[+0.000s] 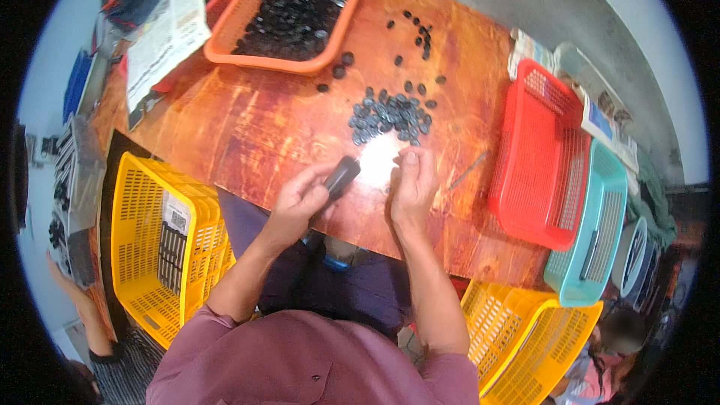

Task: The person repeatedly picks up small black disc magnets from a table and inserts them one by one into a cylindrical metal tube. After filling the tube, they place it into a yellow basket and repeat the process with a new tube.

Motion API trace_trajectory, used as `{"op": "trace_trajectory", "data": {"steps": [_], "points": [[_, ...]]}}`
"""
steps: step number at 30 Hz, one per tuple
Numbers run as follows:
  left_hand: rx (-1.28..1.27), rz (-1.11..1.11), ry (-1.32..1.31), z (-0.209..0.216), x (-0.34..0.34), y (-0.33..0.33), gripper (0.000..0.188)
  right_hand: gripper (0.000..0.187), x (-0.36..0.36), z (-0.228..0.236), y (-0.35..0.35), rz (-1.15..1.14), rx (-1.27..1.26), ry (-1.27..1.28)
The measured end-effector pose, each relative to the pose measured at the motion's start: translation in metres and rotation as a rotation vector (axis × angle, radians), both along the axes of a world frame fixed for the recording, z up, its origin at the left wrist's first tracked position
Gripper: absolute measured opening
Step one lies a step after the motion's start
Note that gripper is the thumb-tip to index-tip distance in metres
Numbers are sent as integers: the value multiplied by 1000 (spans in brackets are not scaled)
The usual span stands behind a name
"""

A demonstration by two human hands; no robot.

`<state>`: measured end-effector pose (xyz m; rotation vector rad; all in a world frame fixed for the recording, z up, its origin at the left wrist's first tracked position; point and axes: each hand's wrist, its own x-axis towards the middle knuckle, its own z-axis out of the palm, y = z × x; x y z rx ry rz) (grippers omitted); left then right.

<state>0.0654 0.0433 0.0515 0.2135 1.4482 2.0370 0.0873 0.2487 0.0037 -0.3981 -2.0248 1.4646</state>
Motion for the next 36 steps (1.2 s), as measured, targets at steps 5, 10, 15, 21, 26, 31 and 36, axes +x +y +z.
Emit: {"op": "trace_trajectory", "data": {"steps": [5, 10, 15, 21, 26, 31, 36], "points": [[99, -114, 19, 6, 25, -19, 36, 29, 0, 19, -8, 48, -216, -62], [-25, -39, -18, 12, 43, -23, 33, 34, -2, 14, -13, 52, -57, -65], [-110, 247, 439, 2, 51, -31, 27, 30, 2, -8, 4, 29, 82, -141], [-96, 412, 130, 26, 49, -83, 29, 35, 11, -4, 14, 58, -133, -188], [-31, 700, 264, 26, 45, -165, 31, 35, 3, -1, 14, 78, -128, -245], [-544, 1038, 276, 72, 42, -286, 52, 37, 1, -9, 23, 61, 112, -254], [-830, 1125, 237, 38, 46, -382, 52, 34, 3, 3, 5, 48, 163, -256]]}}
